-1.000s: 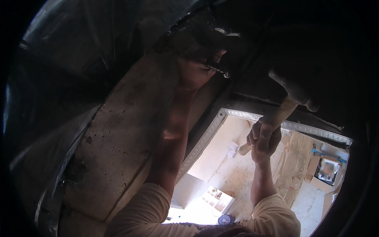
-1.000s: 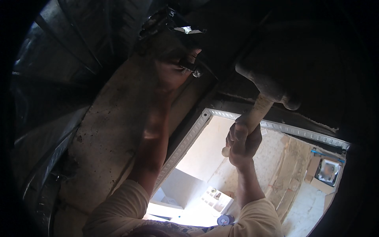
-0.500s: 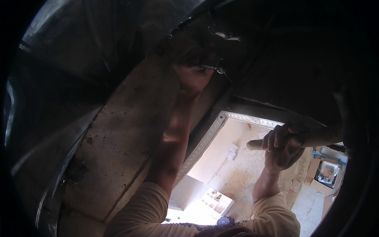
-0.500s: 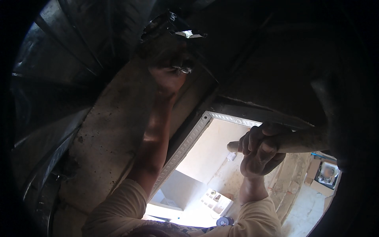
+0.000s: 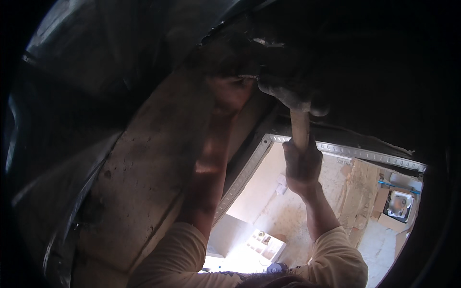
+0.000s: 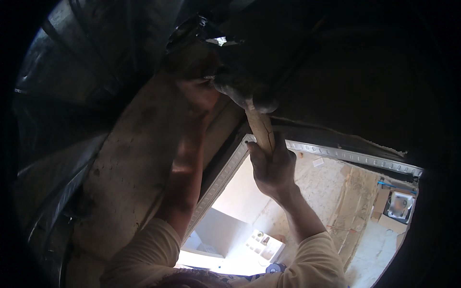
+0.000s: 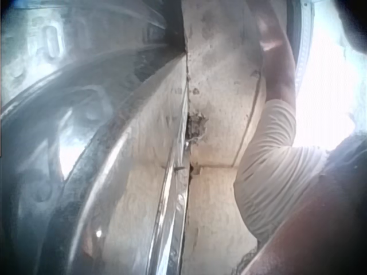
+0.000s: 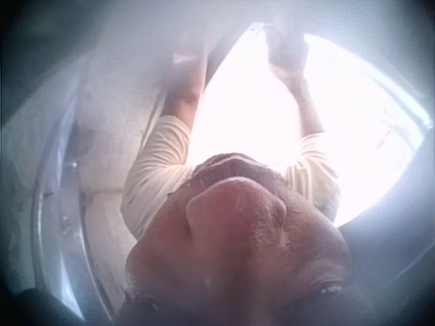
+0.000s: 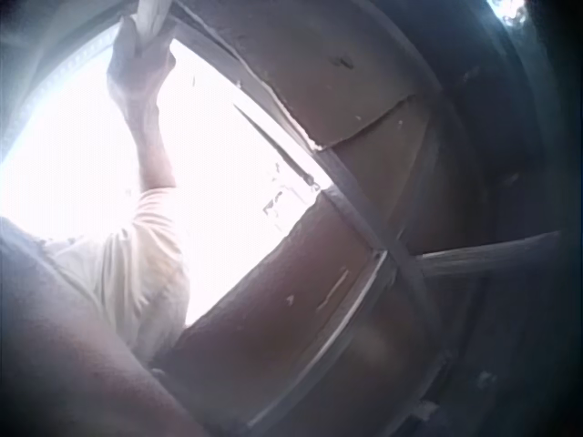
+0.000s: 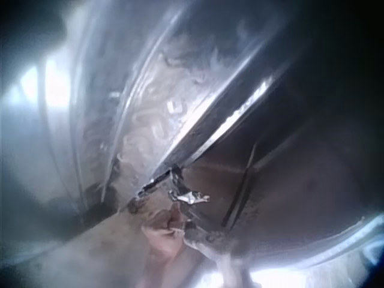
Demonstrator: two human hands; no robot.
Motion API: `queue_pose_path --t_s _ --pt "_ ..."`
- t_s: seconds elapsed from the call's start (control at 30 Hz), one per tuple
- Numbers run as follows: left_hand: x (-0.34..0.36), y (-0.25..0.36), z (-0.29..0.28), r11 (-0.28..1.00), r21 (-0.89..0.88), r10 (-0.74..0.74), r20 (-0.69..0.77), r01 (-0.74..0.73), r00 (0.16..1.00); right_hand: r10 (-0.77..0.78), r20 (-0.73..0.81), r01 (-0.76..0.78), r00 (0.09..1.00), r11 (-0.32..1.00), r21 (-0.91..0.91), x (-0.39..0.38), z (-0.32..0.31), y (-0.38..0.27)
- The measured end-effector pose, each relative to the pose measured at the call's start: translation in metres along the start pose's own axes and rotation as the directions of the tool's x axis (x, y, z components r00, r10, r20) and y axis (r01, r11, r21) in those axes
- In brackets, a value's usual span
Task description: The person holds a metal stud against a concrete ceiling and secures it by hammering a fastener into a pre-drilled hole.
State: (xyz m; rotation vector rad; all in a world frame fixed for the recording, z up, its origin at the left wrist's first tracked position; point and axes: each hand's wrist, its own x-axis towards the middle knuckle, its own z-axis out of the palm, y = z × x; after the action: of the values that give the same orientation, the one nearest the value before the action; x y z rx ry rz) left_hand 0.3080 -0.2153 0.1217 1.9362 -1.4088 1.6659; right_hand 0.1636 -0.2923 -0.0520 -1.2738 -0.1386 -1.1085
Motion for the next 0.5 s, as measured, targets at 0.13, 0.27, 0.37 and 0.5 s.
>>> queue_pose_path --t_s 0.13,0.27,0.37,0.5 --pt "-0.001 -0.011 0.004 0.990 -0.074 0.105 -0.169 -0.119 0.980 -0.060 -0.168 0.154 0.984 0.763 0.628 -0.007 -0.026 0.005" --pt "0.000 -0.001 0.000 0.967 -0.255 -0.019 -0.032 0.010 0.999 -0.164 -0.140 0.173 0.977 0.210 0.962 0.004 -0.031 -0.010" --pt "0.009 -0.009 0.006 0.956 -0.254 0.103 -0.172 -0.145 0.980 0.047 -0.001 -0.047 0.999 0.997 -0.067 0.009 0.006 -0.007" --pt "0.006 -0.004 -0.006 0.986 -0.150 0.066 -0.086 -0.079 0.994 0.005 -0.058 0.000 0.998 0.996 0.092 0.009 -0.012 0.006"
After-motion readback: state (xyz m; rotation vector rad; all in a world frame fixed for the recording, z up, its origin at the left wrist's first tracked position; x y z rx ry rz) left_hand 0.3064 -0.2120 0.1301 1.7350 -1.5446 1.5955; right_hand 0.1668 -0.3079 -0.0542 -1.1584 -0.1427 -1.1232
